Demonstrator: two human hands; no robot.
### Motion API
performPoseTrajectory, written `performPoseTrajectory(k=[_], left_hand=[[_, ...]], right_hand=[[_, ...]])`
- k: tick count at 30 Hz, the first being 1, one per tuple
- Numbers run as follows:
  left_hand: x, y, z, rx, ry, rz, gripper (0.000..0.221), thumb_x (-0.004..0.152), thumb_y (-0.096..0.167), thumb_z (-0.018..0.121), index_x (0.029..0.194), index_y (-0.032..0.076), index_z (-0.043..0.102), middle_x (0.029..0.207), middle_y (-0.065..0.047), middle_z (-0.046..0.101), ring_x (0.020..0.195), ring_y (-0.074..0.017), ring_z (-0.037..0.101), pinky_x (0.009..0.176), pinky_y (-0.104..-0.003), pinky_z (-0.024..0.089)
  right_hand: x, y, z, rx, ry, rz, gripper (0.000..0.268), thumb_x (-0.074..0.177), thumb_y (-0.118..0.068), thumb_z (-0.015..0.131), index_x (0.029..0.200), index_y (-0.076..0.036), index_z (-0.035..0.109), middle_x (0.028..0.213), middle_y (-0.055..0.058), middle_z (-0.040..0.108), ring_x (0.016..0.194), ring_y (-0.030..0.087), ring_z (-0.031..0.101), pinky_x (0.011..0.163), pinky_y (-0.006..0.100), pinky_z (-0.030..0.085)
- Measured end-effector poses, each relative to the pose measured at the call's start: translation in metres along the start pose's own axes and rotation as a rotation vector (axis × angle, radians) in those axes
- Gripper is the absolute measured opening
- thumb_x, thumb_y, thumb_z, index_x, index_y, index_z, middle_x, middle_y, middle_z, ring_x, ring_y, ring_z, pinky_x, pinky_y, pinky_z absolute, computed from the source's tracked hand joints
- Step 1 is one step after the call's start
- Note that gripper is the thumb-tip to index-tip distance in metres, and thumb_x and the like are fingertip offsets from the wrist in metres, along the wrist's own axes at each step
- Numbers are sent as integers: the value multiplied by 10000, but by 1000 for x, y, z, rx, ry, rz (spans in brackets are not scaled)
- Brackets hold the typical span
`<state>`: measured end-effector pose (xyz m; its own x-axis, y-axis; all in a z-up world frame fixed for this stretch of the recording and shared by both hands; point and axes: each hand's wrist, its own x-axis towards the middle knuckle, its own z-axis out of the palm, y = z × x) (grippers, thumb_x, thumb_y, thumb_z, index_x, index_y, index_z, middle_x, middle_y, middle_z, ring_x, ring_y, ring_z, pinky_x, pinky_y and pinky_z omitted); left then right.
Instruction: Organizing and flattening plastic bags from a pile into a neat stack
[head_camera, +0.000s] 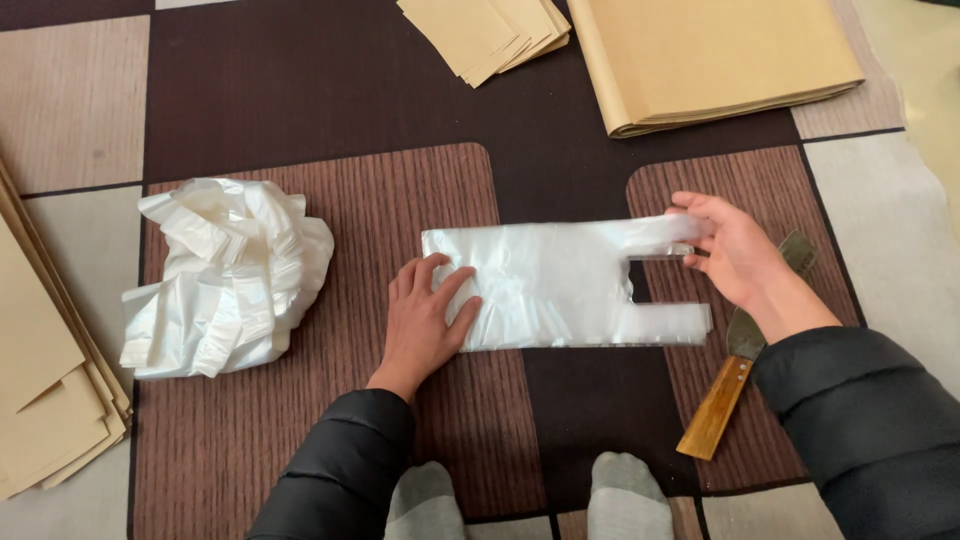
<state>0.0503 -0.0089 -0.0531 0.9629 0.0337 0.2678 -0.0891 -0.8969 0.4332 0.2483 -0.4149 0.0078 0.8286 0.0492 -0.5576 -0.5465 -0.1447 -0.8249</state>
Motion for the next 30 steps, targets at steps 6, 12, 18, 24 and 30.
performPoseTrajectory(k=[6, 12, 18, 24, 30], left_hand=[[-1, 0, 1, -11, -5, -11, 396, 1055, 495, 731, 1400, 305, 773, 1435, -32, 563, 1435, -345, 519, 1169, -527, 462], [-1, 2, -3, -46, -11, -28, 385, 1085, 517, 680, 1383, 304, 800, 1449, -20, 562, 1440, -335, 508, 1165, -501, 465], [-3, -1, -3, -47, 45, 12, 376, 1034, 408, 735, 1385, 298, 815, 1479, -39, 555, 1452, -353, 498, 1148, -499, 478], [-9, 2, -13, -50, 238, 45, 314, 1057, 278, 768, 1362, 236, 826, 1432, -53, 636, 1446, -358, 557, 1155, -473, 497], [-25, -1, -18, -124, 183, -50, 223, 1076, 281, 766, 1275, 206, 835, 1405, -65, 668, 1356, -349, 652, 1101, -512, 539]], right_hand=[[-14, 3, 4, -166, 14, -185, 681, 953, -2, 666, 1617, -24, 517, 1293, 93, 569, 1024, 211, 688, 682, 266, 608], [41, 60, -24, -812, 456, -534, 474, 956, -236, 883, 1410, -150, 783, 1239, 45, 733, 1044, 232, 802, 769, 380, 651], [-20, 56, 50, -997, 288, -1162, 351, 931, -192, 875, 1274, -141, 819, 1249, 99, 773, 1242, 351, 723, 1086, 493, 524], [-65, 73, 90, -1305, 15, -943, 541, 1009, -430, 768, 1507, -231, 700, 1572, 104, 618, 1457, 378, 591, 1128, 556, 496], [-61, 84, 91, -1401, 29, -948, 588, 1003, -467, 750, 1546, -269, 643, 1586, 100, 609, 1499, 356, 579, 1178, 577, 488]])
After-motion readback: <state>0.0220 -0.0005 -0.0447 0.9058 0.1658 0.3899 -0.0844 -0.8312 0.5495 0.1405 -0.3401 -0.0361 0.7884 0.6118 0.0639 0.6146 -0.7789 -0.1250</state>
